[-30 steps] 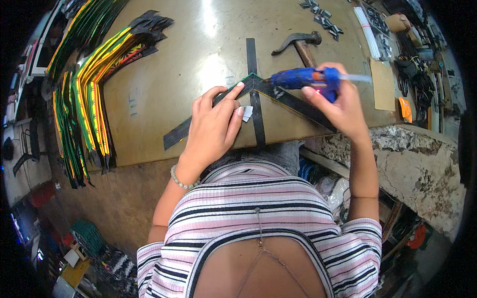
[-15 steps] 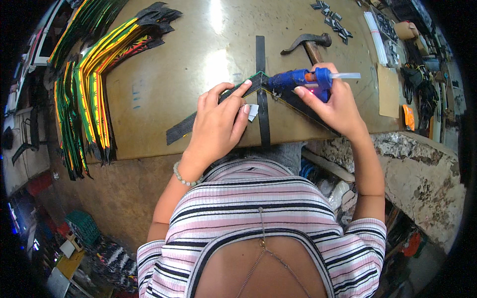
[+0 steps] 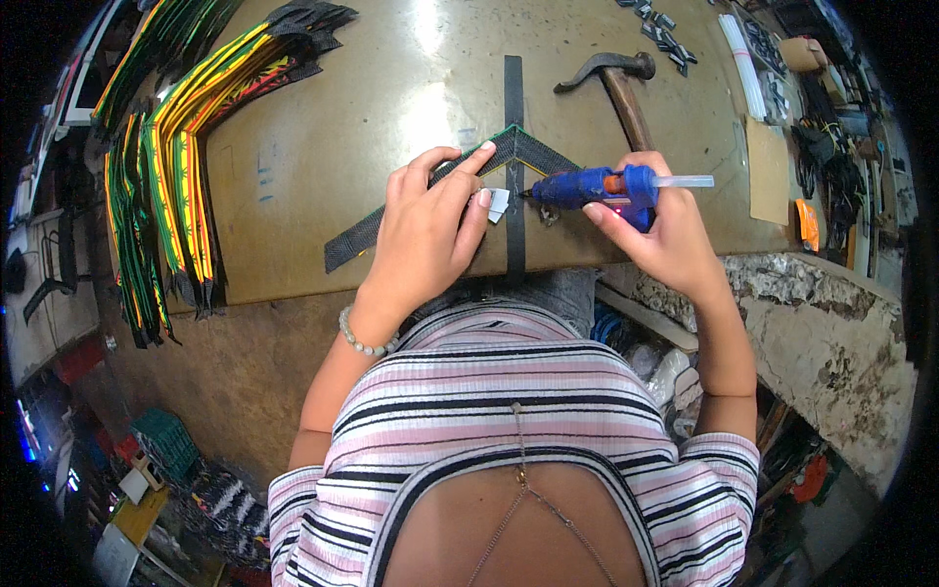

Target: The person assembles fabric straps by applying hot glue to black webbing, attaching colorful patterned fabric, and securing small metal buckles with a hammer. They repeatedly measure, cut, and fasten components to form Y-shaped strap assemblies.

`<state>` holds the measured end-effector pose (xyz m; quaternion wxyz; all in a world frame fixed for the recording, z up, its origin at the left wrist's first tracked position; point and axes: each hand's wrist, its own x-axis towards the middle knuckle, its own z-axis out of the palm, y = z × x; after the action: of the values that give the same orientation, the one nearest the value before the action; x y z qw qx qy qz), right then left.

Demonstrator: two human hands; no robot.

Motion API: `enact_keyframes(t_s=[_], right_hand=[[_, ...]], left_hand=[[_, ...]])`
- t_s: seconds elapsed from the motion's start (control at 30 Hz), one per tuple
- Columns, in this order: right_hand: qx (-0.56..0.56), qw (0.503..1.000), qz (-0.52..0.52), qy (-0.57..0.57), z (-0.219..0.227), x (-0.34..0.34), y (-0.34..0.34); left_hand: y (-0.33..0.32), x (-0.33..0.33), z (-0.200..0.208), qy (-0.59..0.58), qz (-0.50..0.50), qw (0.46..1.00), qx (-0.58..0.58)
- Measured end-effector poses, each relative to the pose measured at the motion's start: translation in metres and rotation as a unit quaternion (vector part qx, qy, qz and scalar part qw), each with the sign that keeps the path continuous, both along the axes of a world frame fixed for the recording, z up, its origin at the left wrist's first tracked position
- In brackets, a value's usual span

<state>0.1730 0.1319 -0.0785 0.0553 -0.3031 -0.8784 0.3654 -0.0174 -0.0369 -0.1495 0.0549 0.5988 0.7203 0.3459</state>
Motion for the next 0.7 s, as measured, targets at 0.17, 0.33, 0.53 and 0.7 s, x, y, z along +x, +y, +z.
enact_keyframes(t_s=[0.17,0.33,0.53,0.7], right_hand=[[0.029,0.997,0.065,0.039,0.001,0.01,-0.003],[0.043,0.943,-0.245,0.219,-0.026,0.069,0.063],[0.242,0.761,-0.579,-0.162,-0.053,0.184,0.17],[0.23,0.864,-0.436,-0.105,0.005,0.126,0.072]], left_hand=[[-0.001,0.0,0.0,-0.012,0.002,1.0,-0.012],[-0.001,-0.003,-0.001,-0.051,0.024,0.997,0.043],[-0.008,-0.001,0.011,-0.262,0.107,0.953,0.11],[-0.005,0.01,0.027,-0.5,0.077,0.853,0.126]])
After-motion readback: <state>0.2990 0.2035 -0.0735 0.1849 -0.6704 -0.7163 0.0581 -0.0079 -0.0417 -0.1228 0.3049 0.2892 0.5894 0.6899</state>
